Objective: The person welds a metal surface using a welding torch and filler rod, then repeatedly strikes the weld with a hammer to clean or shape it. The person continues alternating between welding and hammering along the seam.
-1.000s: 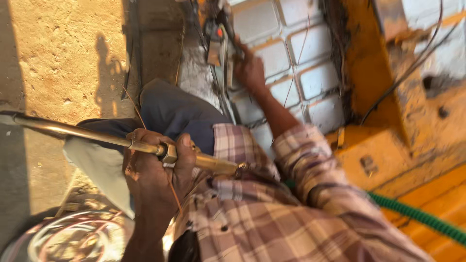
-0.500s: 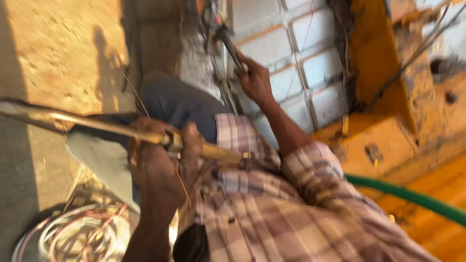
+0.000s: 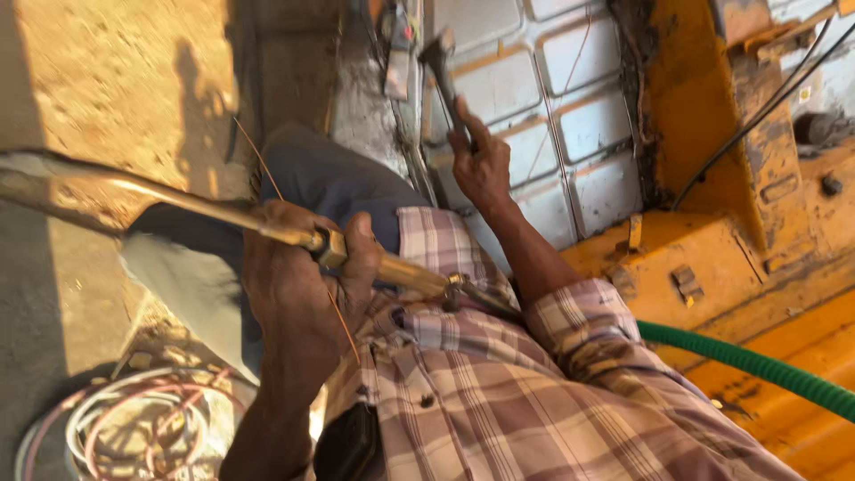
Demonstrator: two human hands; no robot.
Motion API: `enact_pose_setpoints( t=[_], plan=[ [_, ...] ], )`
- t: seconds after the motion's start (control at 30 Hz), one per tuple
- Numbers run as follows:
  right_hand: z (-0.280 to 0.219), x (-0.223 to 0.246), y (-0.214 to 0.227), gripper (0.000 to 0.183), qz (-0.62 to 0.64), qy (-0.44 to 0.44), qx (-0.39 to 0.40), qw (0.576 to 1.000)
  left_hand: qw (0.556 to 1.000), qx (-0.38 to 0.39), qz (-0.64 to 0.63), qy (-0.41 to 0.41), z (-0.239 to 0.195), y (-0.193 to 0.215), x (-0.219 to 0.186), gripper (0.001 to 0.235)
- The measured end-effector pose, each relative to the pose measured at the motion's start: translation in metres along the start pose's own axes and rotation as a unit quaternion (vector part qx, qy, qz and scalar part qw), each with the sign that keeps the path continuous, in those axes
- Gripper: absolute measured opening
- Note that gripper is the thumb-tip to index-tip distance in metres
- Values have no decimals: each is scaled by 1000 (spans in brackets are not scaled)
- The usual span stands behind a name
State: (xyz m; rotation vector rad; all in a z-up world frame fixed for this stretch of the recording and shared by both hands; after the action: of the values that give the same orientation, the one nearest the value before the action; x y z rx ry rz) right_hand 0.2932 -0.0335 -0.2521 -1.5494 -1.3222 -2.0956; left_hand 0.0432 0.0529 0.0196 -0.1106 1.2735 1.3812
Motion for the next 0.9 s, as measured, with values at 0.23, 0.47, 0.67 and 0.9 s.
enact_pose_setpoints(
  t=[0.23,0.47,0.67,0.9],
  plan=[
    [7,6,-6,47,-46,-10,51,998,1000,6,5,-1,7,-2,0,27],
    [-36,-32,70,32,-213,-236,-65,946,999,34,-9,10,-1,-22,11,29],
    [-74,84,77,51,158,-84,208,962,998,49,-28,-22,10,-72,15,27],
    [-84,131,85,36,58,-232,207,949,954,250,-124,112,19,-180,17,35]
  ],
)
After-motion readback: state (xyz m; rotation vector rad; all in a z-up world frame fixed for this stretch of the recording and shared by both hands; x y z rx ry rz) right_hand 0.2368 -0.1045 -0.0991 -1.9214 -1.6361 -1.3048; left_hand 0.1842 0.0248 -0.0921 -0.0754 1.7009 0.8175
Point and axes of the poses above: each hand's wrist, its own z-axis towards the middle knuckle, its own y-axis out of the back of the hand, x = y × z, the point moved 7 cm from there along z, towards the middle knuckle, and after that the axes turned 6 degrees about -y, right-handed, at the moved point
